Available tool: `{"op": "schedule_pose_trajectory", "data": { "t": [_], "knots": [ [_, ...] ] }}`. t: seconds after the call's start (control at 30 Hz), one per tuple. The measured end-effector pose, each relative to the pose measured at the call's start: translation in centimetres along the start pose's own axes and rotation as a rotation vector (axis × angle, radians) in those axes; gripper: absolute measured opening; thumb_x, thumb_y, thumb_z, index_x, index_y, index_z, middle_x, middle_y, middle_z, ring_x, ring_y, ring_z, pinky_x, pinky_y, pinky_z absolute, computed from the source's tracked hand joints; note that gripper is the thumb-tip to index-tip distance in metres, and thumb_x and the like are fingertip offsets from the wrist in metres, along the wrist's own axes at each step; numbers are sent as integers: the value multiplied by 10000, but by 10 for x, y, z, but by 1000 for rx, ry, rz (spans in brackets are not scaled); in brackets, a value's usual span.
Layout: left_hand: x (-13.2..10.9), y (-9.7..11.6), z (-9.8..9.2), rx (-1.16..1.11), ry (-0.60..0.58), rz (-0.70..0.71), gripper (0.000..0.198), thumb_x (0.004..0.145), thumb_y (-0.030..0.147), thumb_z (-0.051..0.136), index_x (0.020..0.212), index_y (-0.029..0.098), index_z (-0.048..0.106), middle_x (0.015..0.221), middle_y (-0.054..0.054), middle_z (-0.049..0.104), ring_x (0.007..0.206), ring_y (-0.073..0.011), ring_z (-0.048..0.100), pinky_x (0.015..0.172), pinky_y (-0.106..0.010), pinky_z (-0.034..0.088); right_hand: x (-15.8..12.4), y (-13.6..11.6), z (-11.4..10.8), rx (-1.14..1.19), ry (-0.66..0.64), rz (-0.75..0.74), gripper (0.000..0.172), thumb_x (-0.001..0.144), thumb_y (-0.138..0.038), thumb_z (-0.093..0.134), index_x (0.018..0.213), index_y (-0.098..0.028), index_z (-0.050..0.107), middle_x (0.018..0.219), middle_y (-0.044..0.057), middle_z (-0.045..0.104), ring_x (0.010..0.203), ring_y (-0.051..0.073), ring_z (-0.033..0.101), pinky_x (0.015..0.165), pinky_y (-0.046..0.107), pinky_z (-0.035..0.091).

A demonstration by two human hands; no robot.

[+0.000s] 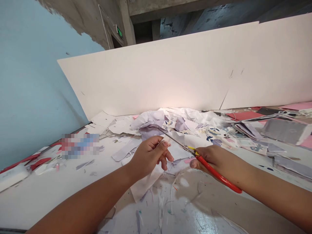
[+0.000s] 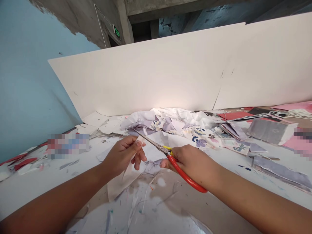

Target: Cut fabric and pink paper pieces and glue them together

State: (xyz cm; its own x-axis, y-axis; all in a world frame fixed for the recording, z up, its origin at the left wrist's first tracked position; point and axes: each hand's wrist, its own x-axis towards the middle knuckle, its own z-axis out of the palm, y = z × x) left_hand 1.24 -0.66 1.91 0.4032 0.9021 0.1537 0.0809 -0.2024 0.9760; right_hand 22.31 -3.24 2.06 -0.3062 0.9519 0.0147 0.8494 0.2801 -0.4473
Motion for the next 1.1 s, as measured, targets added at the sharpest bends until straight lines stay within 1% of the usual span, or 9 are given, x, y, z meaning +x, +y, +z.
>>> {"op": "schedule_pose_trajectory", "data": {
  "t": [0.17, 0.27, 0.33, 0.43, 0.5, 0.67, 0.8, 0.93, 1.1],
  "knots": [
    [0, 2, 0, -35, -1, -8, 266, 779, 434, 486, 763, 170, 512, 566, 24, 637, 359, -48, 525, 421, -168, 315, 1, 0, -1, 79, 8, 25, 406, 704, -561, 495, 556, -192, 411, 490, -26, 411, 435, 104, 367, 425, 224, 256],
    [1, 1, 1, -57, -1, -33, 264, 781, 433, 482, 772, 170, 510, 558, 25, 632, 357, -51, 521, 412, -169, 307, 1, -2, -1, 342, 3, 109, 415, 709, -580, 475, 574, -191, 425, 489, -21, 459, 440, 118, 447, 439, 233, 337],
    [2, 0, 2, -62, -11, -68, 264, 782, 432, 479, 776, 169, 505, 563, 21, 632, 355, -51, 517, 411, -170, 305, 3, -2, 2, 570, 30, 137, 424, 718, -597, 450, 619, -186, 475, 533, 0, 534, 490, 145, 536, 507, 262, 423],
    [2, -3, 7, -48, -79, -125, 283, 780, 447, 469, 768, 166, 494, 582, 11, 634, 359, -54, 519, 408, -173, 296, 8, -3, 9, 852, 33, 82, 389, 689, -564, 527, 692, -175, 531, 663, 28, 605, 631, 179, 615, 641, 298, 482],
    [1, -5, 11, -22, -171, -152, 308, 777, 467, 460, 756, 161, 487, 608, -2, 636, 374, -62, 530, 403, -178, 288, 10, -7, 13, 940, 1, 21, 326, 655, -490, 606, 693, -172, 545, 692, 20, 601, 679, 181, 620, 674, 292, 485],
    [-1, -7, 19, 67, -333, -191, 340, 779, 491, 433, 754, 157, 488, 627, -6, 626, 390, -65, 530, 420, -190, 293, 6, -21, 12, 859, -19, 25, 201, 688, -349, 594, 610, -178, 525, 567, -25, 545, 539, 124, 566, 544, 225, 449],
    [-1, -6, 18, 100, -415, -225, 296, 798, 444, 430, 775, 156, 490, 667, -13, 633, 421, -66, 548, 443, -192, 302, 2, -24, 9, 752, -29, 50, 226, 724, -292, 547, 543, -179, 475, 478, -44, 507, 435, 89, 491, 458, 197, 380],
    [2, -1, 8, 44, -516, -232, 230, 813, 381, 437, 814, 157, 491, 736, -30, 646, 460, -77, 579, 456, -191, 316, 4, -17, 7, 737, -1, 6, 240, 758, -308, 506, 558, -180, 474, 492, -41, 520, 467, 96, 513, 488, 202, 382],
    [8, 3, -12, -66, -645, -317, 169, 776, 248, 496, 911, 149, 521, 810, -69, 662, 507, -109, 612, 454, -194, 330, 12, 0, 9, 772, 39, -7, 330, 781, -388, 453, 532, -174, 477, 490, -15, 520, 478, 117, 524, 500, 231, 390]
  ]
}}
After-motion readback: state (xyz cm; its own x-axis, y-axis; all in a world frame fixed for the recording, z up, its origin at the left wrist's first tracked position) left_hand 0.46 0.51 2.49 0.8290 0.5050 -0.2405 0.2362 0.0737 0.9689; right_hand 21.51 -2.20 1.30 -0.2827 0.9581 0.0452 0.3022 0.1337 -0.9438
